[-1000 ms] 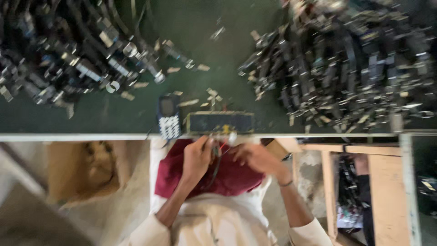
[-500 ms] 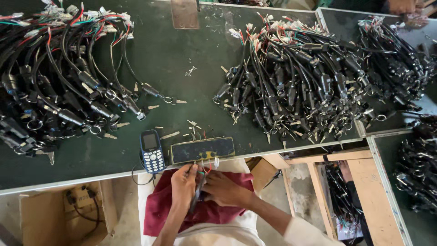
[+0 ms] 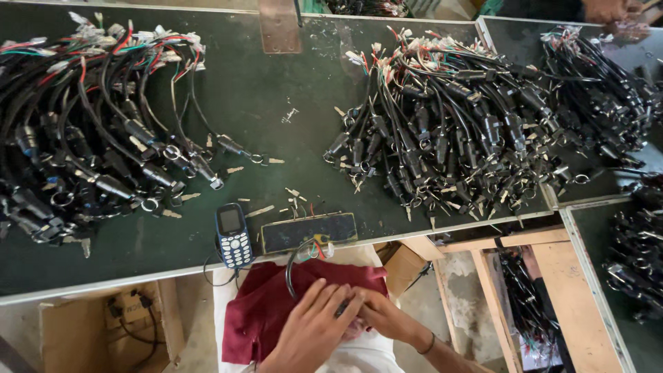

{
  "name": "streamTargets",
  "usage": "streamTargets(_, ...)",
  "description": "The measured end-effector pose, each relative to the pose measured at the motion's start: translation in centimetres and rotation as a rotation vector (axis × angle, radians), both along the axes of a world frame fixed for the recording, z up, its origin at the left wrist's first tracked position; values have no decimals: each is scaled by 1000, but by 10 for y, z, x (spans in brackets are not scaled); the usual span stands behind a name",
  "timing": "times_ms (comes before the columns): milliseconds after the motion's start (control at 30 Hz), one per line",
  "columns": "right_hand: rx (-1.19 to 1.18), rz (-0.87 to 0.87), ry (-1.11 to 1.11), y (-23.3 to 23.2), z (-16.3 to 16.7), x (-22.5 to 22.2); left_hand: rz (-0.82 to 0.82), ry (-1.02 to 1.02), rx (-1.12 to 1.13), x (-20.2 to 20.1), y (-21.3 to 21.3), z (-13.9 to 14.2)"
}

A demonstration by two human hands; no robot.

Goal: The person sits at a workbench covered with piles of wired connectors and assembles DC power cable connectors. They pick up a connector plug, strip and twist the exposed wire ends by hand, insert the wires into the connector housing, and set finished assemblies aside while working through the pile one unit at a time.

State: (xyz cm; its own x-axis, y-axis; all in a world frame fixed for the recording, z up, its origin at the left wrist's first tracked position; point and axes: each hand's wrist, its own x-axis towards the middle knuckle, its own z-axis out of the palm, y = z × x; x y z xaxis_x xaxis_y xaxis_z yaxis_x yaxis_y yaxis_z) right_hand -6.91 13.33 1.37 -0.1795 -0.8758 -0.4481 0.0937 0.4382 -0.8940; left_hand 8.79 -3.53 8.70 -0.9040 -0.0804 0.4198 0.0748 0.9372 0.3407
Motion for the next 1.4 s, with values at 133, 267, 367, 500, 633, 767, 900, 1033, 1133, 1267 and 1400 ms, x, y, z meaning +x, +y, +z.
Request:
streamTargets(133, 46, 14, -117, 1, 13, -16, -94, -300, -172, -6, 3, -10)
streamTargets(267, -88, 228, 436, 10, 29, -28, -98, -306, 186, -8, -4, -14)
streamTargets(367, -510, 202, 1223, 11, 33, -26, -72, -411, 366, -10, -5, -12)
streamTargets(500, -68, 180, 650, 3, 34, -26, -56, -169, 161, -12, -3, -8)
streamTargets(633, 120, 86, 284, 3, 24, -25, -37, -17, 113, -11, -3, -4)
streamTargets(767, -417, 327, 1061, 16, 10, -37, -48, -165, 385, -12, -3, -1)
streamTargets(900, -132, 100, 971, 36, 37, -98, 67, -106, 427, -11, -5, 2)
streamTargets(1033, -16, -650, 1434, 37, 96, -125, 54, 8, 498, -13, -2, 1)
streamTargets(1133, -87, -252, 2133, -1, 96, -68, 23, 43, 561, -23, 8, -3)
streamTargets(1267, -642, -857, 90, -57, 41, 6, 22, -43, 608, -28, 14, -12)
streamTargets(1400, -511, -898, 38, -60, 18, -15, 13, -57, 615, -17, 9, -16)
